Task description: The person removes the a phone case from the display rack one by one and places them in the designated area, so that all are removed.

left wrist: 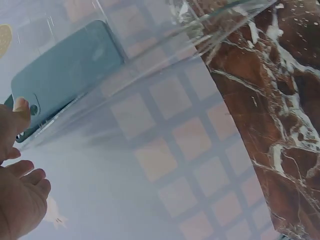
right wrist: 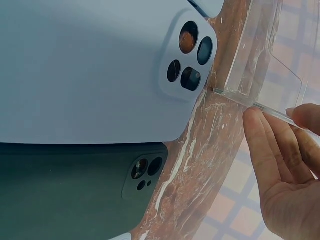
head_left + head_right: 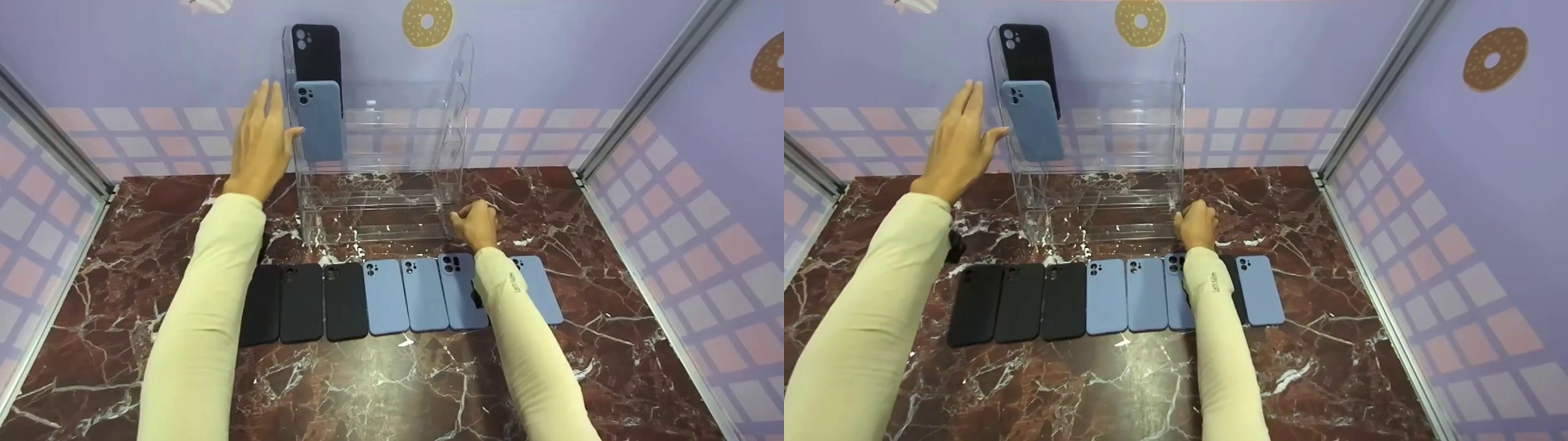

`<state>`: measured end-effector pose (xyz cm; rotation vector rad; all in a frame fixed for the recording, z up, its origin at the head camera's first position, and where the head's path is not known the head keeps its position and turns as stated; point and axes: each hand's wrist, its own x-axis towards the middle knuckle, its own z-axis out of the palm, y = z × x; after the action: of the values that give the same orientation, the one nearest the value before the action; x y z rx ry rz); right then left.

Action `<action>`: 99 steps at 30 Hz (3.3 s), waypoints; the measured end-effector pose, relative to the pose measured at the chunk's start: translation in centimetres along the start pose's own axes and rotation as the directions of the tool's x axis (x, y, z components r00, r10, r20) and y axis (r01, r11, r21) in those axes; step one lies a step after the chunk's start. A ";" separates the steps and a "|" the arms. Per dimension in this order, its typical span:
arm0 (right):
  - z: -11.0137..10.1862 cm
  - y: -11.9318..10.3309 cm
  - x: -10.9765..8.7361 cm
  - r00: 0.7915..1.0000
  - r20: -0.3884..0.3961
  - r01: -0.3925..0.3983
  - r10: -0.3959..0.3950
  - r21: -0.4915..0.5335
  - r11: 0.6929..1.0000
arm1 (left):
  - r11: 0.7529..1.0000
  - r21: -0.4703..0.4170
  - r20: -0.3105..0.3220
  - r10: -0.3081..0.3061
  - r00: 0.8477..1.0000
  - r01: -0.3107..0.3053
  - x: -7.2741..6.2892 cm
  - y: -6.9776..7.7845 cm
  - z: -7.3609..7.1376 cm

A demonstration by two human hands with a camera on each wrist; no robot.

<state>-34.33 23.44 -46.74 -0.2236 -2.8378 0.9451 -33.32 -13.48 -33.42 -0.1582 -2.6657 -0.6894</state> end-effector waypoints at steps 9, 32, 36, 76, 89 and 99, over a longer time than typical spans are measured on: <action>0.1 -0.4 -0.3 1.000 -0.005 0.005 -0.005 0.006 1.000 | 0.999 0.050 0.063 0.002 0.998 -0.005 1.5 1.5 0.2; 0.6 -0.6 -0.7 1.000 -0.005 0.014 -0.014 0.000 1.000 | 0.971 -0.055 -0.209 0.217 0.954 -0.233 1.6 3.0 1.9; 0.8 -0.6 -0.7 1.000 -0.004 0.019 -0.019 0.000 1.000 | 0.963 -0.063 -0.275 0.236 0.932 -0.262 1.7 3.3 1.8; 0.2 -0.2 0.6 0.999 0.035 0.014 -0.014 -0.007 1.000 | 0.924 -0.222 -0.558 0.142 0.817 -0.312 -7.0 -1.6 -3.3; 0.0 0.2 0.7 1.000 0.008 0.022 -0.022 -0.010 1.000 | 0.972 -0.191 -0.269 -0.186 0.945 0.137 -11.5 -8.7 -4.3; 0.2 0.0 0.7 0.999 0.028 0.022 -0.022 -0.005 1.000 | 0.946 -0.079 -0.012 -0.316 0.949 0.314 -15.3 -14.6 -3.5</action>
<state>-35.05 23.43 -46.86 -0.1812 -2.8625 0.9440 -21.02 -28.18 -42.99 0.2629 -2.6681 -0.8850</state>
